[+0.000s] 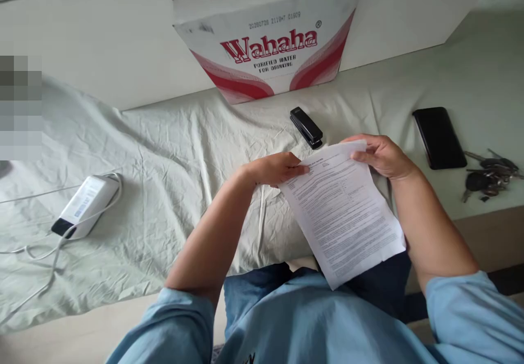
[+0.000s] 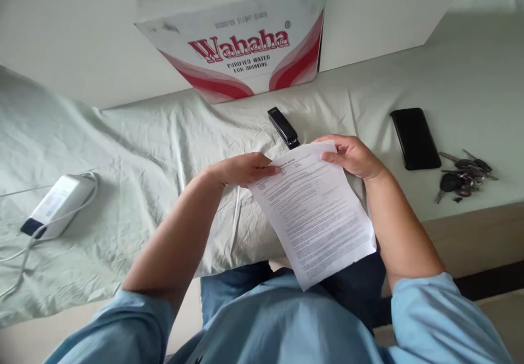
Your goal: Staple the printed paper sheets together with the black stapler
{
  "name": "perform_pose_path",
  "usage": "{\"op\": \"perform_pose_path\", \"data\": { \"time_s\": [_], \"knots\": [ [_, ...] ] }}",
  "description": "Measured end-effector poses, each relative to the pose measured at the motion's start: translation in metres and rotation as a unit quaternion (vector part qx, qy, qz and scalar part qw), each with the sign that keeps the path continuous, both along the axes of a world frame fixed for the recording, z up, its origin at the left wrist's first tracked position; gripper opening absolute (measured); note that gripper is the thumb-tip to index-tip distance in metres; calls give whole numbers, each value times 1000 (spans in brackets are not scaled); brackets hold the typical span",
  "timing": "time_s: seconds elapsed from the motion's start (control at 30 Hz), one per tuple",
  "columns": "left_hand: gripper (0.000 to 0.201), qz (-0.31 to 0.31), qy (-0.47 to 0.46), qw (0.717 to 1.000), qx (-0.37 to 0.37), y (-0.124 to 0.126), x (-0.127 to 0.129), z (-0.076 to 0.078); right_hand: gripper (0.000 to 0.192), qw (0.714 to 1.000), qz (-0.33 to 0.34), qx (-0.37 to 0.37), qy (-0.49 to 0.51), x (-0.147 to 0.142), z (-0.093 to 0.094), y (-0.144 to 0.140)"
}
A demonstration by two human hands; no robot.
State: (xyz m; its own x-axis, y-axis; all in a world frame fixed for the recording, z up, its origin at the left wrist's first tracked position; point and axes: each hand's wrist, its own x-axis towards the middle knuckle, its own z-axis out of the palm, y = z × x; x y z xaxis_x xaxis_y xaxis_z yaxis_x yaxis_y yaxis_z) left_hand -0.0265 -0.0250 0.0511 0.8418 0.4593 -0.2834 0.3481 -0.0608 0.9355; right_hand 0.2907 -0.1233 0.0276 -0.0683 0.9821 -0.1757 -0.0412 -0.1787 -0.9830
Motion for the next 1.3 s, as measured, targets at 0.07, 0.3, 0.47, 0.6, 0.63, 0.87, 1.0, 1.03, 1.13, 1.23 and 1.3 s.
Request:
{"op": "perform_pose_path", "data": {
  "time_s": [0.07, 0.3, 0.47, 0.6, 0.63, 0.87, 1.0, 1.03, 1.13, 1.23, 1.3],
  "knots": [
    [57, 47, 27, 999, 2, 1, 2, -7, 43, 999, -39, 16, -17, -6, -6, 4],
    [11, 265, 110, 954, 85, -7, 1, -21, 35, 991, -52, -30, -119, 3, -9, 9],
    [12, 280, 137, 912, 266, -3, 10, -26, 34, 982, -76, -74, -154, 16, -13, 8],
    [55, 265, 24, 879, 395, 11, 22, -34, 31, 981, -99, -62, -156, 22, -22, 9],
    [58, 227, 0, 889, 397, 16, 25, -35, 30, 981, -103, -57, -153, 23, -23, 9],
    [50, 59, -44, 937, 342, 54, 21, -35, 30, 984, -125, -53, -114, 24, -28, 10],
    [50, 31, -68, 938, 339, 63, 12, -36, 29, 982, -123, -83, -120, 25, -28, 12],
    [51, 28, -74, 937, 341, 64, 11, -37, 28, 981, -126, -87, -119, 25, -27, 12],
    [52, 25, -91, 934, 346, 65, 11, -41, 24, 980, -140, -90, -104, 24, -21, 12],
    [52, 25, -106, 930, 350, 64, 10, -43, 20, 978, -156, -100, -101, 24, -15, 11],
    [52, 25, -112, 929, 352, 63, 10, -46, 19, 974, -166, -102, -110, 25, -12, 10]
  ]
}}
